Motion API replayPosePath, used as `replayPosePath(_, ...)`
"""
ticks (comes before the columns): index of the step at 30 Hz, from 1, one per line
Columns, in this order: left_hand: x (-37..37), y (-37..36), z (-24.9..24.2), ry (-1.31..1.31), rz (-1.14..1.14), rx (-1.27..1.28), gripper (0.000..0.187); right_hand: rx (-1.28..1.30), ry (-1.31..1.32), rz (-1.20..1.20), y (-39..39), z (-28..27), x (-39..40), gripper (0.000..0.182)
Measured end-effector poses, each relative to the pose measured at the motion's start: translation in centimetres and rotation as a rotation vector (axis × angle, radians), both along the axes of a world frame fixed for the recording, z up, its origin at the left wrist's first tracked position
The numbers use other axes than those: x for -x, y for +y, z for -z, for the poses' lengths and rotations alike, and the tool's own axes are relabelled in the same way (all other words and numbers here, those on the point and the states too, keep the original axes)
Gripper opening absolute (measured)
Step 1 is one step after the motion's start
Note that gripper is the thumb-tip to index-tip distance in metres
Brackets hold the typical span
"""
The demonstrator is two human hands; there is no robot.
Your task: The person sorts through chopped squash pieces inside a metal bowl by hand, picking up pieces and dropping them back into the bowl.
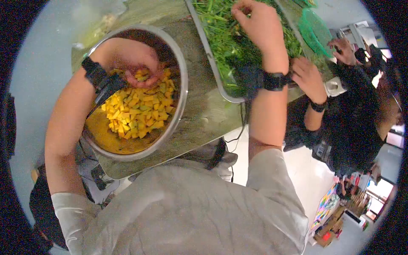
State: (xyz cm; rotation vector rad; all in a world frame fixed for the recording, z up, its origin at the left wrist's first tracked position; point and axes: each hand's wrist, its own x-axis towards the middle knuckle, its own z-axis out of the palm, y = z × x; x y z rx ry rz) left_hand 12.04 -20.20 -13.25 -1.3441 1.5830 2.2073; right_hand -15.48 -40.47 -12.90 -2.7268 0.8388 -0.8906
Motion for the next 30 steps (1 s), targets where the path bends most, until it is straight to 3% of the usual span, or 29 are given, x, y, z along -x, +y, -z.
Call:
replayPosePath(3, 1.0, 0.6, -1.7, -0.122, -0.122, -0.006, 0.033, -0.125, 0.417, 0.221, -0.6, 1.3, 1.0, 0.022)
replayPosePath(4, 1.3, 0.7, -2.4, -0.201, -0.171, -0.004, 0.032, -0.227, 0.386, 0.125, -1.0, 1.9, 0.9, 0.023)
replayPosePath(9, 1.1, 0.6, -1.8, -0.201, -0.124, 0.008, 0.032, -0.222, 0.358, 0.005, 0.0, 3.2, 0.8, 0.034)
replayPosePath(12, 1.4, 0.5, -2.2, -0.202, -0.107, 0.011, 0.032, -0.513, 0.422, -0.212, 0.5, 2.5, 0.8, 0.038)
replayPosePath(15, 1.2, 0.6, -1.9, -0.194, -0.074, 0.004, 0.032, -0.263, 0.208, -0.455, 0.2, 3.3, 0.5, 0.043)
replayPosePath(19, 1.1, 0.4, -2.2, -0.201, -0.054, 0.030, 0.031, -0.318, 0.333, -0.434, 2.7, 2.9, 0.7, 0.044)
replayPosePath(22, 1.0, 0.4, -2.2, -0.197, -0.048, 0.031, 0.031, -0.298, 0.475, -0.356, 1.7, 2.1, 1.9, 0.043)
replayPosePath(23, 1.0, 0.4, -2.1, -0.197, -0.045, 0.030, 0.031, -0.316, 0.472, -0.231, 1.7, 1.7, 2.5, 0.040)
replayPosePath(30, 1.2, 0.6, -2.4, -0.220, -0.076, -0.020, 0.030, -0.090, 0.100, -0.067, 0.6, 2.1, 3.5, 0.036)
